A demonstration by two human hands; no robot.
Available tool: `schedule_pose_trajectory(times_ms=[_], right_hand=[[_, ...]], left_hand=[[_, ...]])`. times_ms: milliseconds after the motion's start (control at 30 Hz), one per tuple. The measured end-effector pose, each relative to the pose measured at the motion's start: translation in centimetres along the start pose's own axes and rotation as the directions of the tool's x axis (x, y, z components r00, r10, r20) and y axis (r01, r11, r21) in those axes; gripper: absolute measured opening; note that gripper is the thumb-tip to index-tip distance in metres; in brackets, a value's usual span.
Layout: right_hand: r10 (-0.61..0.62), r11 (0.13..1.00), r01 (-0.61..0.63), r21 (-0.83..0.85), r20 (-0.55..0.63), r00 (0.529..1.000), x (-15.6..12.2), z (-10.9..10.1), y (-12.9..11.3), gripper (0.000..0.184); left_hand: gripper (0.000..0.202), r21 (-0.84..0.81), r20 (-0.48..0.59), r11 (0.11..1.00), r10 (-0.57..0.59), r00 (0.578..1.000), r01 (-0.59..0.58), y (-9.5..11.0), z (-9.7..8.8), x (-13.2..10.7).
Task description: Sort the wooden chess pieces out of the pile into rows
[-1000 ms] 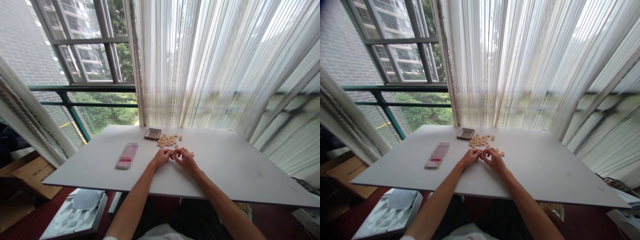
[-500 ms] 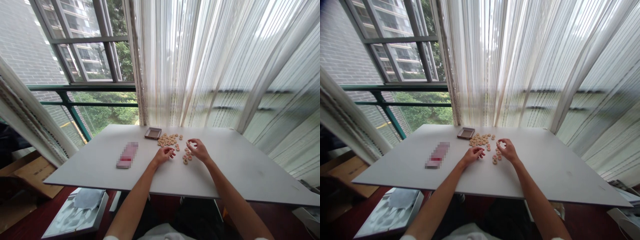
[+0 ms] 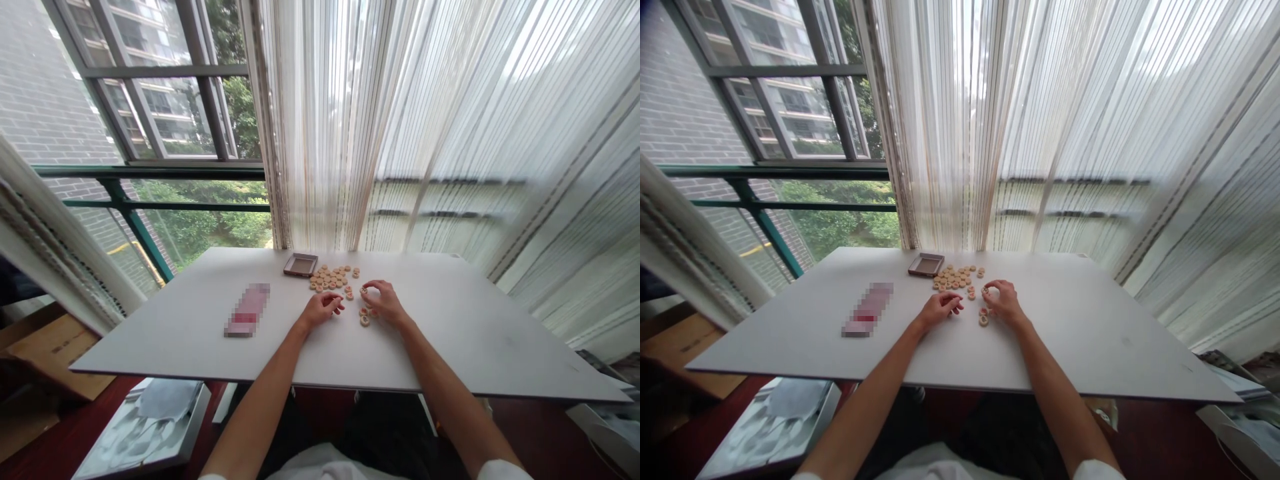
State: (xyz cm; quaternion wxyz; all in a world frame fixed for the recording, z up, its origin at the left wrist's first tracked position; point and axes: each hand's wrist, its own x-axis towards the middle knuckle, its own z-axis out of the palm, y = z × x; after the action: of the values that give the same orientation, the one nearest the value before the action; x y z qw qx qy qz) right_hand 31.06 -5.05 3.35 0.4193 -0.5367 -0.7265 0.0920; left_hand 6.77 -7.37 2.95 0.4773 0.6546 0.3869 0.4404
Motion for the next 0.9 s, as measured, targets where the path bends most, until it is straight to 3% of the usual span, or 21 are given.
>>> schedule_pose_trajectory(times_ms=[133,433,900], right_hand=[[-0.001,0.989,0.008,-0.145,0.045,0.999,0.29,0.40,-0.21,0.028],[0.060,0.971,-0.029,-0.239,0.122,0.991,0.52,0.86,0.20,0.029],[0.035,0.975,-0.002,-0.223,0.142,0.989,0.39,0.66,0.41,0.033]], left_hand=[[0.042,-0.001,0.002,1.000,0.009,1.000,-0.009,0.01,0.03,0.02],[0.041,-0.014,-0.017,1.000,-0.008,1.000,0.008,0.12,0.10,-0.12],[0.038,-0.014,-0.024,1.000,-0.005,1.000,0.004,0.09,0.12,-0.10]])
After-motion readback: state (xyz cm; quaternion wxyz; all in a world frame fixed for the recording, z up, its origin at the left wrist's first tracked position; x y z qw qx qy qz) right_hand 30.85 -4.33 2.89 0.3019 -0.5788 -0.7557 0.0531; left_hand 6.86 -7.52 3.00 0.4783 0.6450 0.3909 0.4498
